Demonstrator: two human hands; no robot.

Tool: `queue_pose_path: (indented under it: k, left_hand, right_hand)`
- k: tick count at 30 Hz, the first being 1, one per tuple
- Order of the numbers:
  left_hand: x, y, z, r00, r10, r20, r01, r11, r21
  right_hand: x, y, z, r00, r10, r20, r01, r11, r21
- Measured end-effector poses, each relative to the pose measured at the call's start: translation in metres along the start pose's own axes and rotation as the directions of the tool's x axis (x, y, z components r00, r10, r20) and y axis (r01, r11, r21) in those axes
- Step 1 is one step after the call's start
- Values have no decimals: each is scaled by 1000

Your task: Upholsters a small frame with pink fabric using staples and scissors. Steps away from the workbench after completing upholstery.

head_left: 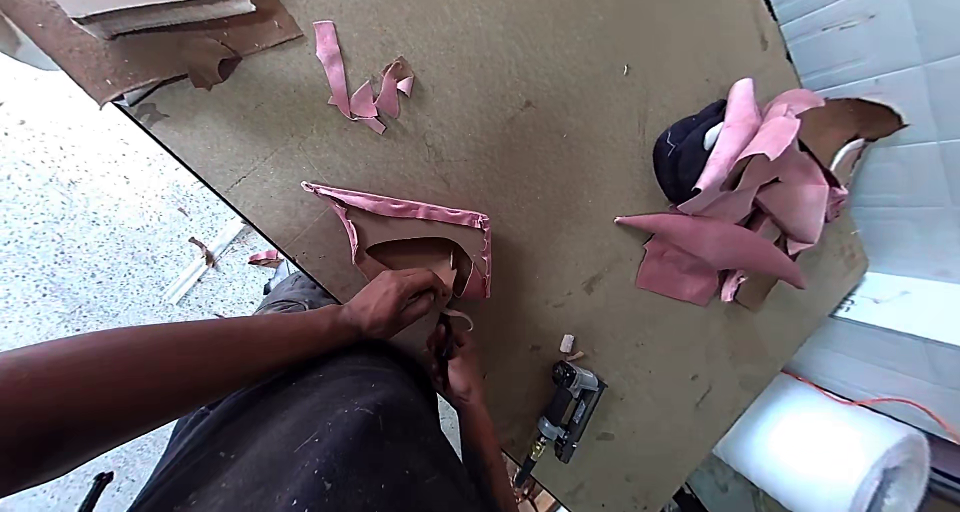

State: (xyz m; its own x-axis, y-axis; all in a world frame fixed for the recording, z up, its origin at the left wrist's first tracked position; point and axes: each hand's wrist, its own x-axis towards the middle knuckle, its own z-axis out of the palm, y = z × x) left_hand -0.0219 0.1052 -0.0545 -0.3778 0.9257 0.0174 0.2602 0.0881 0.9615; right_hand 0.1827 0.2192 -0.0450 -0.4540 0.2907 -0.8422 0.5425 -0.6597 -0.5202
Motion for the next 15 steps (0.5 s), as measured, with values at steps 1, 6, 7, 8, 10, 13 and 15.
queue_pose_path:
  k: [1,6,7,8,10,13,15]
  left_hand:
    - [-1,1,1,1000,1,-6,-1,1000,0]
    - [-5,5,-1,1000,3,-9,-3,1000,0]
    - [-5,6,-2,1000,5,-2,-5,1000,1]
    - [-5,7,-3,1000,8,6,-8,1000,2]
    - [-5,8,-4,1000,8,14,-9,1000,15]
    - [-4,7,-5,1000,3,5,-3,999,33]
    - [-6,7,-6,1000,1,2,-1,1000,29]
  right_hand:
    - [-1,2,1,1000,5,0,-5,1000,23]
    - [5,10,4,999,-19,37,14,991,134]
    - [7,10,5,999,-28,43,22,991,135]
    - [8,10,7,998,-40,46,33,990,140]
    - [10,10,11,997,-63,40,57,988,143]
    - [12,12,15,997,-76,9,74,991,113]
    - [11,14,15,997,-74,9,73,990,121]
